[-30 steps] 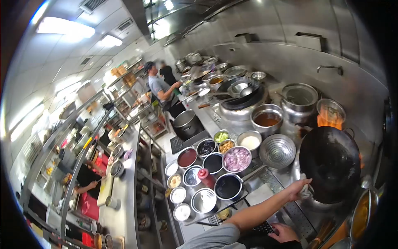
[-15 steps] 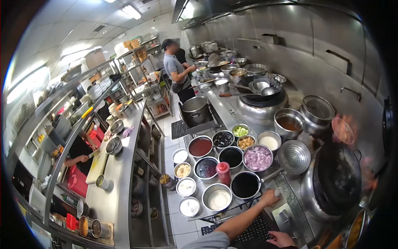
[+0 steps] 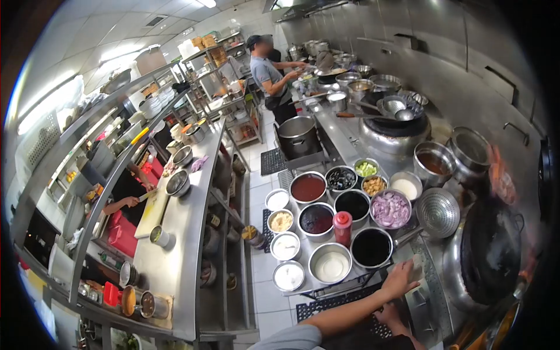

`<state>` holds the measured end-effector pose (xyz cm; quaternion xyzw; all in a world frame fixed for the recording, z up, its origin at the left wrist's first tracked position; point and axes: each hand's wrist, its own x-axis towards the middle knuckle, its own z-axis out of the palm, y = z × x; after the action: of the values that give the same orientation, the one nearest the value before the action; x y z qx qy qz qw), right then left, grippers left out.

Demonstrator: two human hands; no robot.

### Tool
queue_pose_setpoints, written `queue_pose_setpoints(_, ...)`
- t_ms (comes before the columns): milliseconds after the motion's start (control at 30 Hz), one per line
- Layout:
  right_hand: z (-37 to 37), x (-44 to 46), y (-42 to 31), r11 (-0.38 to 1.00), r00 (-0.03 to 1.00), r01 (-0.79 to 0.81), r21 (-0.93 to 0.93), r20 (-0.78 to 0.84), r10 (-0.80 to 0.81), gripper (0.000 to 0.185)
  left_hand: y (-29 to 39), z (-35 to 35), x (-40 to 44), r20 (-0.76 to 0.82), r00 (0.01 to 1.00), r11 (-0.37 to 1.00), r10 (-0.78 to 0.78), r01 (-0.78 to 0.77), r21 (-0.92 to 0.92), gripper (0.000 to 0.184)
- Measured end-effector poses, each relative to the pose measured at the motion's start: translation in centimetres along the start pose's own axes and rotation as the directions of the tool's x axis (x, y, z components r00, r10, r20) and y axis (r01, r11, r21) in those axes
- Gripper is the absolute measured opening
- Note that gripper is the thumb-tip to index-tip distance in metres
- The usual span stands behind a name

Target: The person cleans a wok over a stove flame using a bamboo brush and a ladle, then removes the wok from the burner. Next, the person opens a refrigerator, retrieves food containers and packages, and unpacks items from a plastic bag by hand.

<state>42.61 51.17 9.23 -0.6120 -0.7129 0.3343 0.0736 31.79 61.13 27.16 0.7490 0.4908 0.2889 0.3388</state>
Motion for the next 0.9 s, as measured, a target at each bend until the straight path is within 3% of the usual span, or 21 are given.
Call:
queue_pose_setpoints(33,2.1,1.2,2.8,0.997,0.990,0.081,0.017,-0.114,-0.078,0.062,-0.5,-0.3,-1.6,-0.030,0.998,0.999,0.053,-0.053,0.008,0.079)
queue_pose_setpoints(67,3.6,1.5,4.4,0.986,0.961,0.163,0.028,-0.229,-0.152,0.065,0.0,-2.4,-3.6,0.067,0.997,0.999,0.030,-0.028,-0.037,0.077)
queue_pose_setpoints(100,3.6,1.4,4.2,0.994,0.989,-0.105,0.027,-0.102,0.108,0.066,0.6,-4.8,-6.0,0.161,0.987,0.997,0.009,0.004,-0.083,0.075)
queue_pose_setpoints(133,3.4,1.8,3.9,0.933,0.933,-0.360,-0.015,0.022,0.360,0.067,-0.3,-5.9,-8.4,0.195,0.981,0.994,-0.013,0.033,-0.103,0.071)
queue_pose_setpoints(167,3.3,2.0,3.3,0.810,0.799,-0.580,-0.092,0.129,0.587,0.068,-1.9,-6.4,-11.3,0.228,0.973,0.991,-0.035,0.063,-0.119,0.068)
queue_pose_setpoints(233,6.1,2.9,4.2,0.717,0.701,-0.638,-0.280,0.174,0.691,0.073,-5.9,-6.8,-18.0,0.187,0.937,0.955,-0.294,0.297,0.014,0.060)
queue_pose_setpoints(267,7.5,3.5,5.1,0.661,0.647,-0.650,-0.376,0.183,0.740,0.075,-6.8,-7.7,-21.2,0.146,0.895,0.907,-0.422,0.417,0.065,0.063)
queue_pose_setpoints(300,7.6,3.8,5.4,0.685,0.612,-0.678,-0.266,0.312,0.727,0.090,-8.2,-7.8,-25.0,0.085,0.805,0.807,-0.587,0.574,0.139,0.066)
queue_pose_setpoints(333,7.5,3.7,4.8,0.659,0.584,-0.718,-0.225,0.320,0.746,0.090,-9.8,-7.5,-29.1,0.013,0.687,0.675,-0.727,0.710,0.198,0.068)
queue_pose_setpoints(400,3.5,2.8,0.4,0.593,0.524,-0.789,-0.160,0.328,0.786,0.089,-12.9,-5.3,-37.3,-0.132,0.547,0.524,-0.827,0.834,0.170,0.071)
queue_pose_setpoints(500,4.8,2.2,1.2,0.592,0.560,-0.769,-0.241,0.194,0.806,0.092,-12.1,-2.2,-44.6,-0.134,0.236,0.240,-0.963,0.971,-0.011,0.073)
queue_pose_setpoints(567,6.1,1.0,1.7,0.609,0.600,-0.747,-0.266,0.125,0.790,0.082,-12.3,1.4,-49.1,-0.109,0.078,0.087,-0.991,0.993,-0.080,0.074)
queue_pose_setpoints(600,6.4,0.6,2.6,0.617,0.622,-0.735,-0.280,0.084,0.779,0.077,-14.1,4.3,-52.6,0.012,0.047,0.046,-0.999,0.996,-0.082,0.071)
queue_pose_setpoints(700,5.3,1.6,5.0,0.806,0.758,-0.445,-0.391,0.315,0.571,0.058,-14.9,9.2,-56.3,0.252,-0.080,-0.125,-0.964,0.978,-0.168,0.068)
queue_pose_setpoints(800,4.1,2.0,3.9,0.755,0.724,-0.635,-0.161,0.216,0.655,0.047,-15.0,9.9,-56.4,0.325,-0.139,-0.248,-0.935,0.913,-0.325,0.067)
queue_pose_setpoints(833,7.7,4.8,8.8,0.765,0.655,-0.571,-0.298,0.397,0.643,0.047,-14.9,9.1,-56.0,0.346,-0.141,-0.274,-0.928,0.885,-0.376,0.066)
queue_pose_setpoints(900,10.5,5.2,11.5,0.817,0.760,-0.276,-0.506,0.405,0.508,0.044,-15.2,7.7,-55.7,0.393,-0.139,-0.326,-0.909,0.824,-0.463,0.066)
